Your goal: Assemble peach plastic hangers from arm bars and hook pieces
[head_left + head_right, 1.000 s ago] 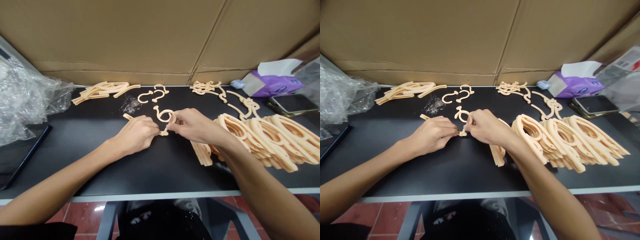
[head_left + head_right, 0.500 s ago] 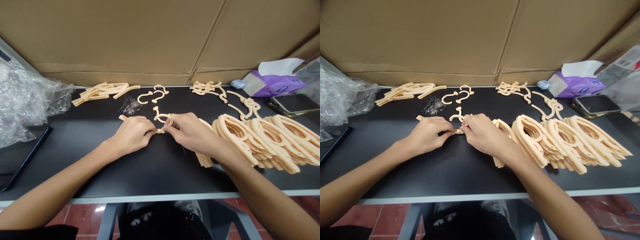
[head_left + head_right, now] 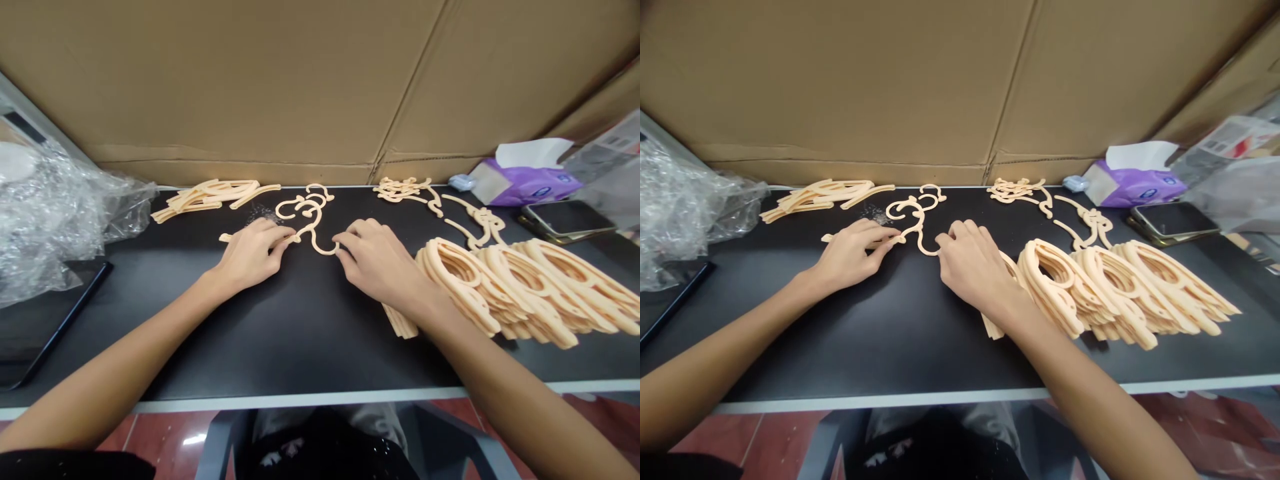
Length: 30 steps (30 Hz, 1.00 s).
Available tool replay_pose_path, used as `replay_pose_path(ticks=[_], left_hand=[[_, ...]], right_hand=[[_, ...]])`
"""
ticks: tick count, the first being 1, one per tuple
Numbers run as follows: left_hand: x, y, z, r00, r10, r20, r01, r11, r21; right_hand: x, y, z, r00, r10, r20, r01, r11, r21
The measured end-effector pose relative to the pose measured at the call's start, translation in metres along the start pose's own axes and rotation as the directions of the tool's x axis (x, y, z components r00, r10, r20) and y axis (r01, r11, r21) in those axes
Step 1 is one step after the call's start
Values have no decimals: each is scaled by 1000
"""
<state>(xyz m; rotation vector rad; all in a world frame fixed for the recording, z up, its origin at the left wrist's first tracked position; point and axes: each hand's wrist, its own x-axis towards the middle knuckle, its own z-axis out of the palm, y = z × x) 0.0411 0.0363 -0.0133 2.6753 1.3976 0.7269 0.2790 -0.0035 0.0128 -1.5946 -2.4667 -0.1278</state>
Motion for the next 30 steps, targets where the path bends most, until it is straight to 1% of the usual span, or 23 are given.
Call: replay_pose_path(ticks=[4,7,10,13,17,19,21,23,27,30], left_hand=[[2,-5,-5,997,-71,34,72,997,-14],[3,-9,-8,987,-162,24,162,987,-5],[5,-17,-10,978,-210,10,210,977,-23],[7,-26,-9,975,-222,3,222,975,-19],[9,-41,-3,980,-185,-73,188,981,46],[10,-46,-1,980,-179,-87,184,982,53],[12,-49,-2,977,-201,-68,204,978,50],[13,-51,-4,975,-219,-27,220,975,40],[15,-50,-9,976,-207,69,205,978,32],[14,-46,-11,972,-226,58,220,971,96]], right_hand=[[-2,-6,-1,998,-33,53,34,999,-25],[-3,-10,-3,993,-55,102,59,997,-41],[-4,-13,-4,990,-63,126,70,996,-56],[-5,-13,-5,989,-68,135,75,996,-52],[-5,-13,-4,989,-70,132,78,995,-55],[-6,-13,-4,989,-77,123,84,995,-54],[-6,-13,-4,989,-83,120,89,995,-50],[-6,-13,-4,989,-85,124,92,995,-47],[-6,-13,-4,988,-82,131,89,995,-47],[-6,-13,-4,988,-80,135,87,995,-46]])
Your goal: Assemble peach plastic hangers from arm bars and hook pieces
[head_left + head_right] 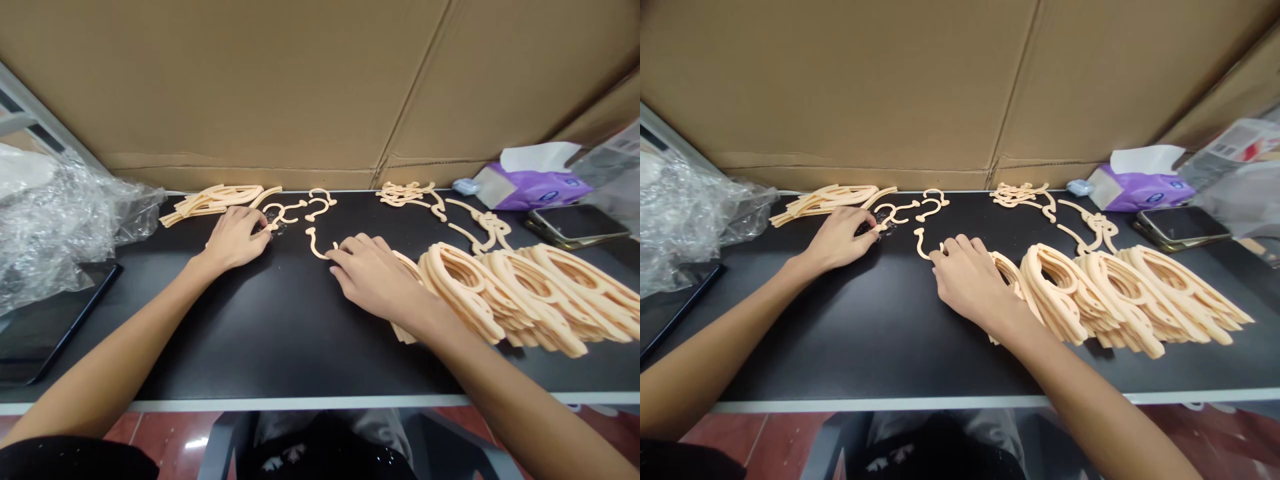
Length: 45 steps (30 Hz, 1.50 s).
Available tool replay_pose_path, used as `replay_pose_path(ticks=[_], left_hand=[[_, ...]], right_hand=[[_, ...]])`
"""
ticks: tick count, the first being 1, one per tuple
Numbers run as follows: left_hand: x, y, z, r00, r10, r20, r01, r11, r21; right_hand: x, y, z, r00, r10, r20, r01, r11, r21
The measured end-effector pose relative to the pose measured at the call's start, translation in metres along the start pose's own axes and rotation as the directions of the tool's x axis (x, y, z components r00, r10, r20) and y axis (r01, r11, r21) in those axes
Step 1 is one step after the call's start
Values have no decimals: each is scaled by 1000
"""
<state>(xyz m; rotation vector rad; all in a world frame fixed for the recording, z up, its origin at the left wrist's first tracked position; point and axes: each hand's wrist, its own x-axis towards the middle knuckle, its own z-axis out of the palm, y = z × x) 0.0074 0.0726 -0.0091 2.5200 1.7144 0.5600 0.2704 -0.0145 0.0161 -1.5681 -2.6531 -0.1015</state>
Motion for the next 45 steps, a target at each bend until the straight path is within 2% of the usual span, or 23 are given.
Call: replay_pose_path(ticks=[3,10,16,23,26,30,34,37,39,45], left_hand=[[-2,4,-1,1000,-4,-16,5,999,34],[-1,0,-3,994,18,-107,-22,999,-38],[0,-4,-3,988,-138,-73,141,990,29],[0,-6,-6,967,-234,-96,238,971,31],[-1,-5,-9,971,-207,-116,211,977,18],[-2,-1,-11,969,-144,-202,140,990,-33],[-7,15,-7,959,-104,-264,30,963,-268],[-15,36,-5,964,-98,-247,-15,908,-419],[-21,49,-5,972,-61,-225,-48,893,-448],[-31,66,-5,983,43,-178,-132,840,-526]], right_hand=[[0,1,1,1000,-3,-2,3,1000,0],[0,1,1,1000,3,11,-3,1000,3],[1,0,-2,999,4,32,-4,1000,-1],[1,0,-3,999,3,45,-3,1000,-2],[0,0,-3,999,-1,34,2,1000,-5],[1,1,-2,1000,-1,5,1,1000,2],[3,1,-2,993,53,-107,-48,998,48],[4,0,-4,974,132,-184,-116,989,93],[5,1,-5,963,172,-210,-146,981,131],[5,1,-6,920,217,-328,-71,912,404]])
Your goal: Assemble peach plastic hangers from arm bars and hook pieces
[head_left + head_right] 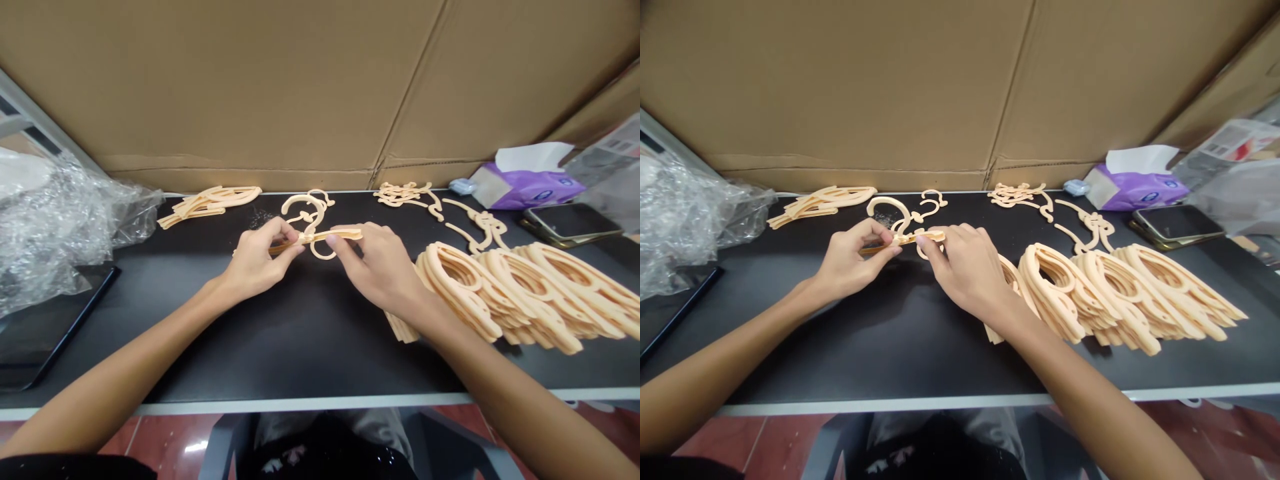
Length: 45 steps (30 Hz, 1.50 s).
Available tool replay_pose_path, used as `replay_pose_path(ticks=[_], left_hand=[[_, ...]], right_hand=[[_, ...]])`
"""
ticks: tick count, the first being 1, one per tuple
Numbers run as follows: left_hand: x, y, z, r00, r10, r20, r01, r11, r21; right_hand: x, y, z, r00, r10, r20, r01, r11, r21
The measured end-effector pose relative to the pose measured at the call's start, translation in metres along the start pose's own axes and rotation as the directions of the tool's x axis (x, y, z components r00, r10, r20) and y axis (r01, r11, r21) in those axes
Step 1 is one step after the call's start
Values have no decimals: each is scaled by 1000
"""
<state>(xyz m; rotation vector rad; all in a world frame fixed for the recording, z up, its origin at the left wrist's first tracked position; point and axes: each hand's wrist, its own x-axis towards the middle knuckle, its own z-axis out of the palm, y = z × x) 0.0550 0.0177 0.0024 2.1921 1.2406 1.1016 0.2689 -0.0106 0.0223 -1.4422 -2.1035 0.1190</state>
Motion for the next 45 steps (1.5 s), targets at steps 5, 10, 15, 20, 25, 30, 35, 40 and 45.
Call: replay_pose_path(ticks=[5,10,15,20,25,30,35,40,45], left_hand=[[1,1,1,999,43,-19,-45,997,-66],[6,-3,-1,994,-61,-96,36,970,-242],[8,-6,-3,992,-125,-12,116,946,-303],[8,-9,-2,993,-117,-16,107,952,-286],[7,-13,-1,996,-91,-24,85,980,-178],[4,-13,-2,1000,4,17,-4,999,-37],[5,-11,-9,991,92,95,-93,996,10],[5,-10,-11,979,186,85,-188,982,17],[4,-12,-10,931,353,92,-365,912,187]], right_hand=[[-3,-4,-3,988,18,-156,30,954,298],[-3,-4,-7,951,121,-285,67,819,570],[0,-1,-4,928,241,-282,66,640,765],[4,-1,-5,969,244,-44,-59,397,916],[2,-4,-7,981,185,52,-145,536,831],[-4,-3,-6,999,18,33,-30,908,418],[-4,-1,-11,989,-17,147,25,998,-54],[-4,-4,-20,953,-25,301,155,896,-415],[-8,-1,-20,955,-122,269,249,821,-514]])
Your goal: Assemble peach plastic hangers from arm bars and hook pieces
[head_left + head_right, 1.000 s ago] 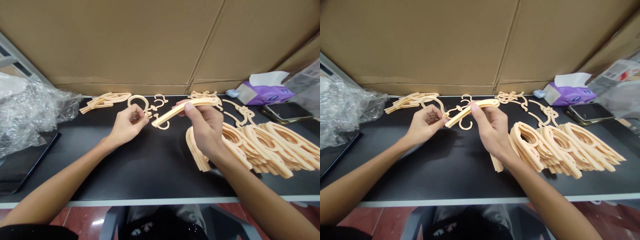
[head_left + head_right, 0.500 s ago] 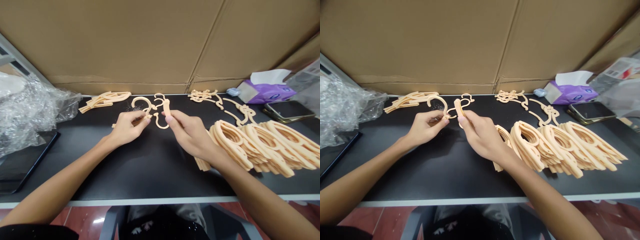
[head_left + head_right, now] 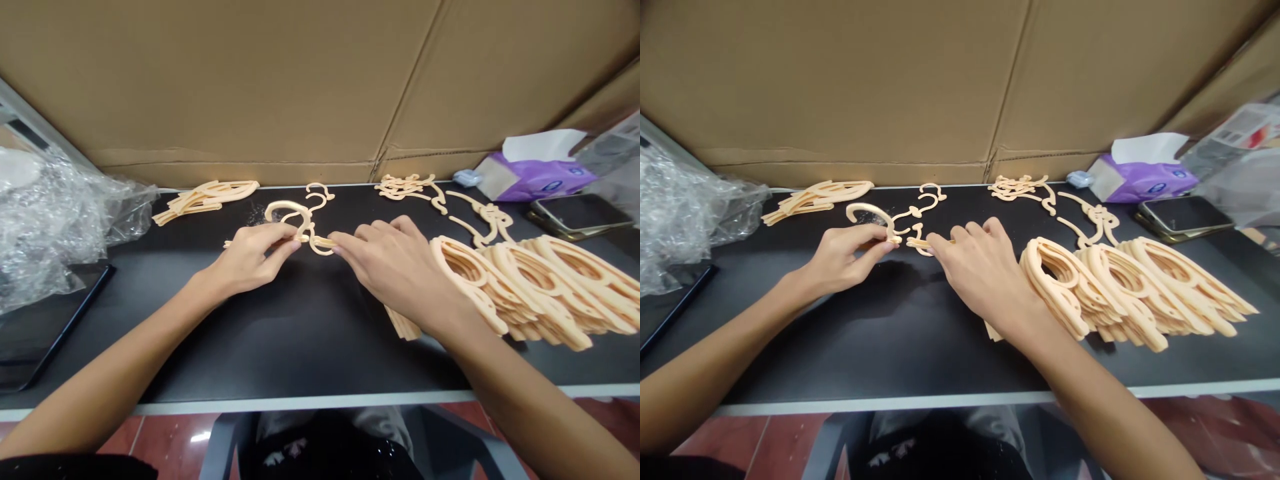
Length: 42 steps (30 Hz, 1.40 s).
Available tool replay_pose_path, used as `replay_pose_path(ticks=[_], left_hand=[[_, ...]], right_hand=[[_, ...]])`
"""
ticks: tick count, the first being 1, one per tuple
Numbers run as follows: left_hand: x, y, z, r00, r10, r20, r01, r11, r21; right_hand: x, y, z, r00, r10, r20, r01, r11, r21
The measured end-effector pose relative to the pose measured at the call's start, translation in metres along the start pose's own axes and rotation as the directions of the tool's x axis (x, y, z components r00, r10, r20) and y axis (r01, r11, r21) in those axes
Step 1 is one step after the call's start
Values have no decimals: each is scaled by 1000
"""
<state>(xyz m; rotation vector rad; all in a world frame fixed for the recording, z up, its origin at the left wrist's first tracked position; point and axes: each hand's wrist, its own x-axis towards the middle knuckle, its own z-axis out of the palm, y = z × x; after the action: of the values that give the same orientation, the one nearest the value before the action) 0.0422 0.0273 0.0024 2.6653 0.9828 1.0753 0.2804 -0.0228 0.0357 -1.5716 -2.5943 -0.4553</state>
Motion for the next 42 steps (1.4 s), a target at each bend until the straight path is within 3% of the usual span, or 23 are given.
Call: replay_pose_path(ticks=[4,12,21,27,36,42], left_hand=[[2,-4,1,987,147,66,-153,984,91],[3,-10,2,971,201,130,-216,969,116],[4,-6,-3,934,198,299,-274,932,237],[3,-2,1,905,197,378,-321,899,299],[3,2,1,868,208,450,-389,848,359],[3,8,1,887,155,435,-349,842,411]], right_hand=[[-2,1,3,996,0,-89,1,1000,14],[-2,1,5,993,8,-117,-5,1000,20],[-3,0,1,998,-48,-49,47,998,-33],[-2,0,7,991,-111,-78,104,991,-83],[-1,-7,10,990,-136,-46,131,986,-103],[1,-8,8,991,-132,16,133,986,-97]])
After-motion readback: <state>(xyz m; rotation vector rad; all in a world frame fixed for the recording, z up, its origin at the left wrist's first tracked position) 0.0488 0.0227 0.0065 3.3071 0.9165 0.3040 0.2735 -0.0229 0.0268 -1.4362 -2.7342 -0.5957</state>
